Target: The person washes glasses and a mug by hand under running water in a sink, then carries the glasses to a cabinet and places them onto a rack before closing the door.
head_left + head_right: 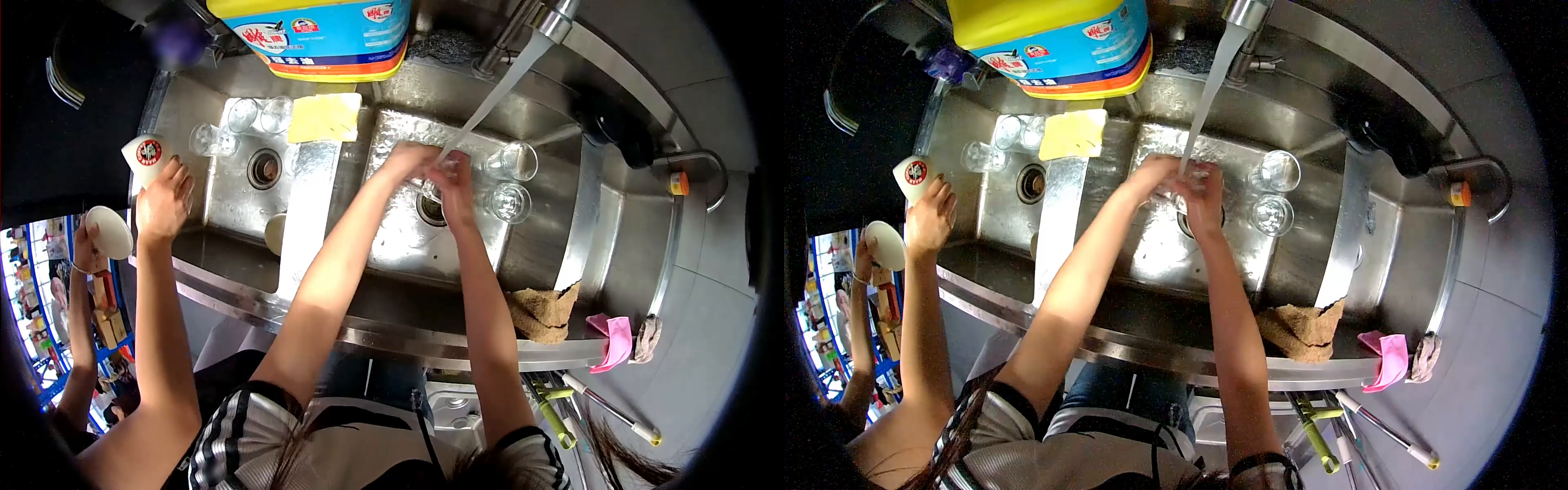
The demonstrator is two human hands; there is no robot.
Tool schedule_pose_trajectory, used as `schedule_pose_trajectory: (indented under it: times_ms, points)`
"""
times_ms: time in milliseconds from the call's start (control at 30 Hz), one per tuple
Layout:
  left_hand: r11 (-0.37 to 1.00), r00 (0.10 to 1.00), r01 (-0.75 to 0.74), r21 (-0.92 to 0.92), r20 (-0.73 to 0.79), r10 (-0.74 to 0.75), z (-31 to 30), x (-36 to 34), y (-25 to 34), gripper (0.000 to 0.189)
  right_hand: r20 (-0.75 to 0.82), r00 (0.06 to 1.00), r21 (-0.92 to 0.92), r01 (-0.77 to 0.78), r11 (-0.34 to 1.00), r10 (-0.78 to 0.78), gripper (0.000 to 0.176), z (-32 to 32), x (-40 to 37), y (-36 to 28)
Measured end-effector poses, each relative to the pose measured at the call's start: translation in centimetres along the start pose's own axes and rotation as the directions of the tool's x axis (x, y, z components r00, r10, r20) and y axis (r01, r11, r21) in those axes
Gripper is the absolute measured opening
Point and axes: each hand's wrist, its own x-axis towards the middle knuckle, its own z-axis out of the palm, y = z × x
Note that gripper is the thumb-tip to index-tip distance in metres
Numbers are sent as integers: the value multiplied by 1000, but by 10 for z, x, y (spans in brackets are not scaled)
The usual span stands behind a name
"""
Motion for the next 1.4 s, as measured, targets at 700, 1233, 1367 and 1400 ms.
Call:
schedule_pose_trajectory:
  times_ms: [700,1233,1367,1400]
  points:
    - [716,854,-42,697,-347,387,47,-34,21,31,-377,897,537,7,843,233,36,17,11,-22]
    - [635,423,-239,734,-510,749,33,-52,-21,34,137,875,768,-390,508,464,39,46,30,-13]
    - [701,513,-465,540,-482,711,25,-74,-22,22,167,837,719,-465,516,520,42,41,25,-21]
    - [701,511,-466,541,-482,712,23,-76,-25,22,280,787,703,-558,441,549,44,37,26,-22]
